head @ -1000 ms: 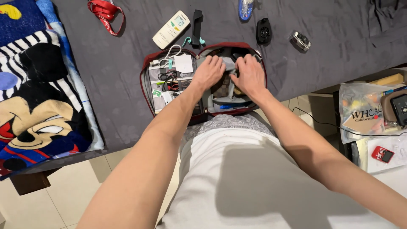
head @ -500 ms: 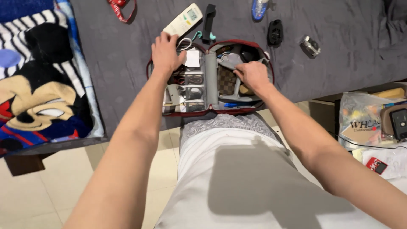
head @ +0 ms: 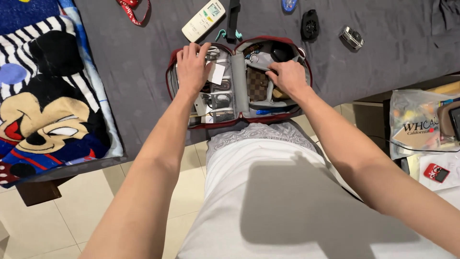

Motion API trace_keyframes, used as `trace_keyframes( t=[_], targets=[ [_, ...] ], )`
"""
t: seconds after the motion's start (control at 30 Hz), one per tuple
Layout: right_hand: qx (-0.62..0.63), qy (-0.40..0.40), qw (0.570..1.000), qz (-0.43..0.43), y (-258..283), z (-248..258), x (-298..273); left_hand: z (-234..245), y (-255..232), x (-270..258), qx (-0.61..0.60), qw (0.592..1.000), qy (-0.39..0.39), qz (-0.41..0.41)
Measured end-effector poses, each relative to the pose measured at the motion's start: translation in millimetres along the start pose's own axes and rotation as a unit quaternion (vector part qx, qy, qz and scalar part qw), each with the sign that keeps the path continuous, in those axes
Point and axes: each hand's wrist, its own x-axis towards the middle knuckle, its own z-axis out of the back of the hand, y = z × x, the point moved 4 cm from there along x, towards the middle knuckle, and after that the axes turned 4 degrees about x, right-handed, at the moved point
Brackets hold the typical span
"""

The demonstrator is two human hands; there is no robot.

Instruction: Organizing various electronic accessories and personal items into a travel organizer bag on a bed.

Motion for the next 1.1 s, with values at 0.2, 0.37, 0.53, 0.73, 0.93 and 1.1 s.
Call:
trace_keyframes(
  t=[0.2, 0.37, 0.53, 0.73, 0.93, 1.1],
  targets=[
    [0.022, -0.009, 1.000, -0.001, 0.2, -0.3, -3.5, -37.3, -18.4, -9.5, 0.008, 0.967, 0.228, 0.117],
    [0.077, 0.019, 0.997, 0.004, 14.1, 26.3, -12.0, -67.4, -14.7, -18.2, -0.040, 0.963, 0.218, 0.153],
    [0.091, 0.034, 0.995, 0.000, 8.4, 24.9, -10.8, -10.4, -46.3, -0.7, -0.352, 0.900, 0.072, 0.245],
    [0.108, 0.012, 0.994, 0.023, 9.2, 26.9, -12.7, 13.1, -101.4, 1.1, -0.399, 0.909, -0.118, 0.017],
    [0.126, 0.017, 0.992, 0.011, 9.1, 32.2, -15.9, -16.1, -117.4, -27.5, -0.289, 0.953, 0.090, 0.009],
    [0.144, 0.013, 0.989, 0.013, 10.8, 34.7, -19.5, -23.2, -122.8, -39.6, -0.183, 0.965, 0.181, -0.049]
  ],
)
